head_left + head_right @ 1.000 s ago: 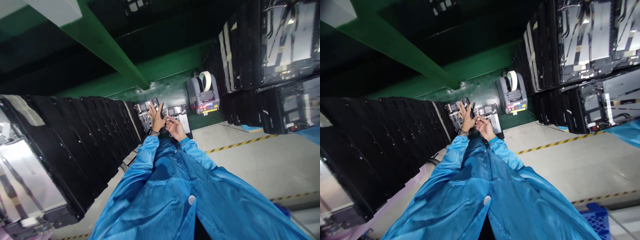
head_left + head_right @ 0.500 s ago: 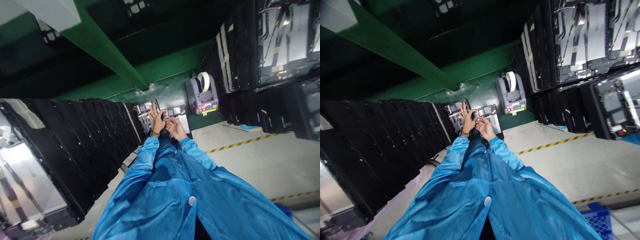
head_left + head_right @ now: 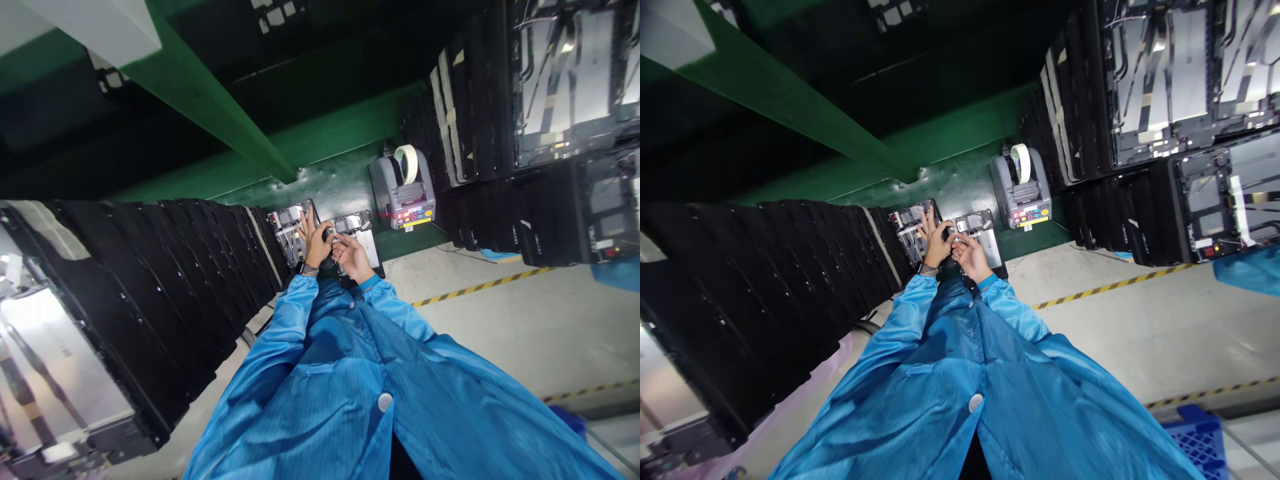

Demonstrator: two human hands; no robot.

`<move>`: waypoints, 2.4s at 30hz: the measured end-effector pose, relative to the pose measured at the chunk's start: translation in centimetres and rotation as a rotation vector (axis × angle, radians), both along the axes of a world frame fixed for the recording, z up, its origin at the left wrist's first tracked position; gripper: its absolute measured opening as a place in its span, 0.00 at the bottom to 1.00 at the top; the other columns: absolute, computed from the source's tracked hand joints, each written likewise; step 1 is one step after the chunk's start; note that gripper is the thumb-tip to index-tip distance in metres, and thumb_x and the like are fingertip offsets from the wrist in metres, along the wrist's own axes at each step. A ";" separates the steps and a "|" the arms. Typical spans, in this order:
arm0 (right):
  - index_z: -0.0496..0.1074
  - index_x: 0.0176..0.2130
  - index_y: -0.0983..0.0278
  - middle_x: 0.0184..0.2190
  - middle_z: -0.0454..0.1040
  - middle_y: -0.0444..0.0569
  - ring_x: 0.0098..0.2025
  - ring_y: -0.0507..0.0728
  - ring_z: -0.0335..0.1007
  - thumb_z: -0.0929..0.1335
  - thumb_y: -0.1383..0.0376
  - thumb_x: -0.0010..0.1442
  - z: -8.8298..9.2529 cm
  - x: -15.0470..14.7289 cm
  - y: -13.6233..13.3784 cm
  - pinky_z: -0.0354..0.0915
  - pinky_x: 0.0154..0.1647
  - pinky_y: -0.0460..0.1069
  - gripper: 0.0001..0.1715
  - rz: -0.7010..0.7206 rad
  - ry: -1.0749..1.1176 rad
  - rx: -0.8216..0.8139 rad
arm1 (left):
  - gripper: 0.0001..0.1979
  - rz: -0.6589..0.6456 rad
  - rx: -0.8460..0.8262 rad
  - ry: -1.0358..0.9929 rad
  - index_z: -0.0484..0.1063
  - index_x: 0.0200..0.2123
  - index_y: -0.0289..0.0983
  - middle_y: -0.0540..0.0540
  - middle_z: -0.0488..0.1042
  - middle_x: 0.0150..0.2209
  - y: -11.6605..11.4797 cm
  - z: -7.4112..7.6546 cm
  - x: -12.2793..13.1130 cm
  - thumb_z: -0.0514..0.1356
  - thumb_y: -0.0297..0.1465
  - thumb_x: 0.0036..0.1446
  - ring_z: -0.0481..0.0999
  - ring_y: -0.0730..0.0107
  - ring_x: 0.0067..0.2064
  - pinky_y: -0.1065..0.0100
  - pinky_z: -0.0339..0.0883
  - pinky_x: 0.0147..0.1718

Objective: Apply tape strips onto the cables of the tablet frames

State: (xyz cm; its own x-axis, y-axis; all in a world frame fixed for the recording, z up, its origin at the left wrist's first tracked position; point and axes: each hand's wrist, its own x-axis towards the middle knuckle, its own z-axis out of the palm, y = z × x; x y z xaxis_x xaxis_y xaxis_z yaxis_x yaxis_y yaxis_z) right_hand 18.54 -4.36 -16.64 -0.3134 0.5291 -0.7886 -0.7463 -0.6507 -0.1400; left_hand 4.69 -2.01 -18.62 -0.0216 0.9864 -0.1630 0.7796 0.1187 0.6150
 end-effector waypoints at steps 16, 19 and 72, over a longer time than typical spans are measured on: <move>0.73 0.56 0.58 0.35 0.76 0.46 0.34 0.56 0.69 0.73 0.59 0.60 0.0 0.2 0.3 0.69 0.38 0.52 0.24 0.142 -0.756 0.468 | 0.17 0.022 -0.004 -0.021 0.78 0.53 0.41 0.42 0.45 0.80 -0.1 -0.1 0.0 0.64 0.40 0.64 0.30 0.43 0.80 0.32 0.25 0.73; 0.70 0.64 0.58 0.47 0.77 0.52 0.48 0.62 0.71 0.69 0.65 0.63 -1.3 0.7 1.6 0.68 0.56 0.58 0.30 0.309 -1.218 0.885 | 0.17 0.016 0.002 -0.020 0.77 0.54 0.41 0.42 0.44 0.80 0.0 -0.4 -0.2 0.65 0.38 0.63 0.30 0.42 0.80 0.32 0.24 0.73; 0.78 0.46 0.63 0.22 0.71 0.41 0.23 0.51 0.62 0.69 0.67 0.58 -1.1 0.4 -0.1 0.60 0.26 0.45 0.14 0.039 -0.104 0.101 | 0.17 0.251 -0.078 0.076 0.77 0.53 0.43 0.47 0.46 0.79 -1.9 0.8 3.1 0.62 0.28 0.61 0.27 0.49 0.81 0.35 0.24 0.74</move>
